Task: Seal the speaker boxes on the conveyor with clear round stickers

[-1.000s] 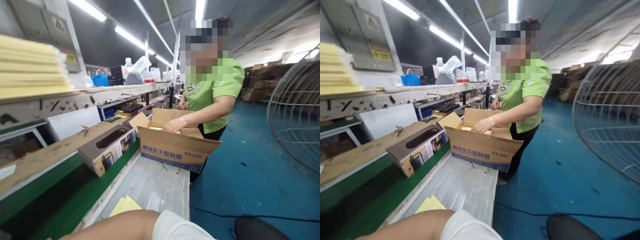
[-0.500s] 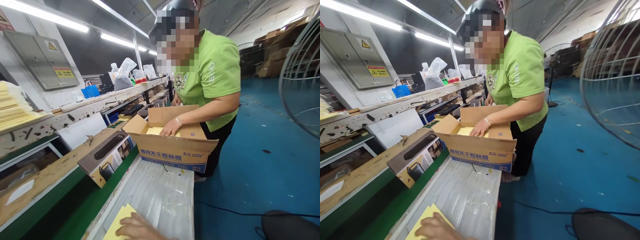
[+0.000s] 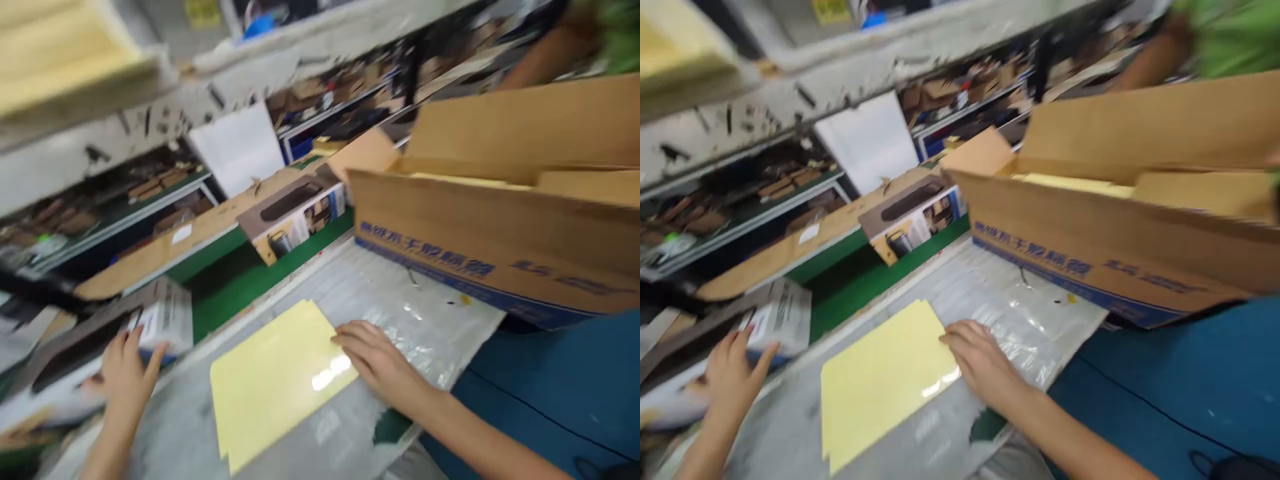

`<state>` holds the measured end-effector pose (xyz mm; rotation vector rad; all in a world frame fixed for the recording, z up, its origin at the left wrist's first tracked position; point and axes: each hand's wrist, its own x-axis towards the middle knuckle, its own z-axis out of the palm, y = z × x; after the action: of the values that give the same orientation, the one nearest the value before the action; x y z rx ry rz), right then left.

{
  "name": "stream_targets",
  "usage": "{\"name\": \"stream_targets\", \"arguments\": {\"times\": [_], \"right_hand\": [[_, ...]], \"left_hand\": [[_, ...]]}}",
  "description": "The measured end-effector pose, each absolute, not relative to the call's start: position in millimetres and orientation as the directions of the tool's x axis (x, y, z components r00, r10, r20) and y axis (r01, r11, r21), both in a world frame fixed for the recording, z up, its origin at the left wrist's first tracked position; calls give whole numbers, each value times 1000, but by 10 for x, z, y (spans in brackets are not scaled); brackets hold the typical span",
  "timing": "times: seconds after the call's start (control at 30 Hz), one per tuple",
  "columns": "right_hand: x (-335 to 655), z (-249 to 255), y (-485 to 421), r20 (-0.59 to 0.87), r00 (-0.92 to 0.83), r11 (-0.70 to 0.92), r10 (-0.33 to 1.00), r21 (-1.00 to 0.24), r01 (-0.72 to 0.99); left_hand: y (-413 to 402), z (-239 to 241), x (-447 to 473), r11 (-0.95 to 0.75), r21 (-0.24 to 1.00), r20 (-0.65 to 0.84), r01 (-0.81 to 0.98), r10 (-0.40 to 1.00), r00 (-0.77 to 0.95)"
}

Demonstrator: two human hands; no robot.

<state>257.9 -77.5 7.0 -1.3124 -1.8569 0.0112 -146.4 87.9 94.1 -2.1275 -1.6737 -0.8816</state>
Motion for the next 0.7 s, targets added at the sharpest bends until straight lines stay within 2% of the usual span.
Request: {"name": "stream_targets", "arguments": {"times": [0.03, 0.1, 0.2, 0.27, 0.3, 0.37, 0.43, 0.5, 0.57, 0.7], "right_hand": [[2580, 25, -759, 624, -113, 459, 773, -428, 778], [2586, -56, -747, 641, -134, 473, 756, -393, 789], [2591, -101, -770, 648, -155, 473, 746, -352, 808], [2575, -74, -791, 649, -170, 471, 741, -324, 820], [2556, -46, -796, 652, -178, 474, 737, -312, 823], [2492, 32, -791, 650, -213, 503, 730, -299, 811], [2400, 119, -764, 599, -290, 552, 747, -315, 772], [2294, 180, -721, 502, -388, 591, 773, -348, 728], [2201, 189, -673, 422, -450, 603, 787, -367, 709], [2125, 126, -607, 379, -472, 596, 796, -352, 722]], "left_hand": [[934, 807, -1571, -170, 186, 627, 968, 779, 16], [1069, 676, -1741, -72, 234, 564, 970, 822, -75], [1224, 790, -1814, 3, 347, 483, 938, 857, -181], [1171, 918, -1669, -32, 396, 557, 918, 803, -212], [1084, 941, -1536, -104, 403, 593, 909, 787, -173], [812, 850, -1205, -328, 391, 590, 860, 807, 39], [488, 600, -874, -537, 393, 452, 746, 820, 352], [212, 301, -617, -681, 380, 326, 626, 732, 598], [53, 67, -464, -751, 345, 302, 563, 656, 691], [47, -89, -424, -785, 305, 377, 539, 619, 689]]}}
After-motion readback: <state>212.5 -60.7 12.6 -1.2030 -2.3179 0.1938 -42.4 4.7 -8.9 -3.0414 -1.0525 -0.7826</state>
